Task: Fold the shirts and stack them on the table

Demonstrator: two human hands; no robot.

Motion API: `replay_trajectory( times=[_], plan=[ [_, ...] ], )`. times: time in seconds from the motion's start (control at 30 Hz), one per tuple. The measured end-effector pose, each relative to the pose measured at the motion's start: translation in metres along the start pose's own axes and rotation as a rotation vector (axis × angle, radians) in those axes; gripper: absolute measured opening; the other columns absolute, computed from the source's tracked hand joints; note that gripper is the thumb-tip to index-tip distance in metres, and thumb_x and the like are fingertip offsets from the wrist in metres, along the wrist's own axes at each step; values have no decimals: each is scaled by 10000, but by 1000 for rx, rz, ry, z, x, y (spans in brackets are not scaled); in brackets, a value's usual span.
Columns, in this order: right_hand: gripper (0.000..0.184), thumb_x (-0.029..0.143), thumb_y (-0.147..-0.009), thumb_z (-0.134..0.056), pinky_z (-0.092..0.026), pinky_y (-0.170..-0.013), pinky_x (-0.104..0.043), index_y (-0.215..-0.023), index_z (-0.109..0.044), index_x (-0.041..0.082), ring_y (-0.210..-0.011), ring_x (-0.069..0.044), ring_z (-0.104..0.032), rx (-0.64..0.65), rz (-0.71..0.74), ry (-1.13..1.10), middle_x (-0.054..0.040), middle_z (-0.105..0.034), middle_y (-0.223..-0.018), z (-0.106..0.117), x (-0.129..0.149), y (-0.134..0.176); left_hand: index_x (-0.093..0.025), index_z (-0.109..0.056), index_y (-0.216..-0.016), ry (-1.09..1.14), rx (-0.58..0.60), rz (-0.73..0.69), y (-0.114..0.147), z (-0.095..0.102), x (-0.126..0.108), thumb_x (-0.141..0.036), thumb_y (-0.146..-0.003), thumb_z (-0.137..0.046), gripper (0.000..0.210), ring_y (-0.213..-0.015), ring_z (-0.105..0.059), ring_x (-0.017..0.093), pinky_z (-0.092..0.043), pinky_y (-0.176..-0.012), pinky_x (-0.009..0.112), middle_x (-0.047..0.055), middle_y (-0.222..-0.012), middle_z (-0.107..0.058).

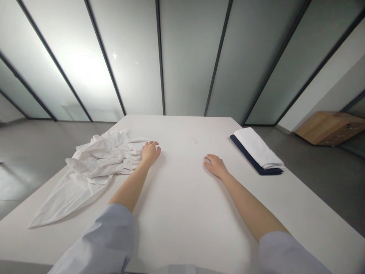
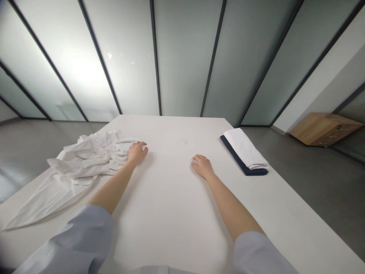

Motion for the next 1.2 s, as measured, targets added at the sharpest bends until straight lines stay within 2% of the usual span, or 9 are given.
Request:
replay_trajectory(
  times=[0.17,0.33,0.5,0.67,0.87,0.93,1.03,1.1,1.2],
  plan=[
    [345,314,-877,-493,-368,-1024,-393,-1179,-637,227,-1260,-255,-477,-20,-1,16,-88,-553,-1355,-2,-1,-2,-196,-629,-1122,-199,34,183,-18,42,84,-269,-720,-609,408,-1204,-458,389,-364,-975,548,167,-1235,-566],
    [357,311,-872,-489,-368,-1010,-374,-1184,-633,214,-1237,-251,-487,-30,2,18,-93,-552,-1349,-4,-2,-3,-227,-545,-1256,-336,274,210,-10,40,134,-385,-832,-493,456,-1150,-524,357,-424,-909,485,162,-1268,-542],
    [353,308,-874,-481,-368,-1005,-375,-1177,-632,207,-1229,-252,-489,-34,10,15,-97,-552,-1345,-4,-1,-4,-204,-588,-1114,-310,52,70,-3,59,118,-356,-943,-308,361,-1016,-584,275,-450,-801,358,138,-1125,-568],
    [364,317,-875,-478,-371,-1000,-394,-1185,-623,195,-1236,-264,-480,-19,-12,20,-102,-547,-1349,-5,-3,-4,-196,-578,-976,-238,-213,72,-21,120,96,-347,-952,-311,308,-926,-585,258,-429,-756,342,121,-1036,-577],
    [344,298,-860,-490,-395,-966,-389,-1154,-634,194,-1187,-264,-513,-21,-8,13,-103,-570,-1315,-4,-1,-5,-167,-563,-1013,-33,-490,-115,-65,183,11,-349,-966,-299,324,-1031,-560,255,-415,-870,361,128,-1055,-578],
    [332,295,-850,-504,-395,-969,-386,-1135,-639,193,-1175,-260,-521,-29,-2,-15,-98,-579,-1303,-4,0,-5,-157,-554,-1094,47,-440,-263,-75,169,-35,-351,-976,-268,365,-1107,-540,250,-400,-935,378,137,-1131,-573],
    [328,282,-842,-503,-410,-958,-365,-1122,-637,177,-1121,-241,-554,-92,-26,-98,-107,-602,-1257,0,-7,-6,-182,-517,-1230,31,-26,-507,-71,96,-103,-407,-951,-333,403,-1230,-479,241,-352,-1037,411,122,-1272,-554],
    [329,269,-840,-482,-427,-938,-347,-1116,-631,168,-1068,-227,-575,-179,-57,-167,-112,-626,-1196,5,-15,-6,-225,-470,-1314,-57,199,-528,-51,43,-122,-439,-916,-409,456,-1353,-359,264,-260,-1109,467,101,-1421,-463],
    [332,257,-821,-460,-449,-908,-356,-1094,-628,167,-1021,-235,-576,-329,-97,-239,-114,-640,-1117,12,-28,-5,-240,-430,-1367,-141,249,-414,-19,-11,-119,-443,-890,-452,519,-1406,-270,278,-178,-1145,494,97,-1496,-383]
  ],
)
Point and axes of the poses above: each hand's wrist, its own y-axis away from the middle knuckle, its own z-axis out of the back of the hand, x = y × z, the point moved 9 cm from there along -y, towards the middle knuckle
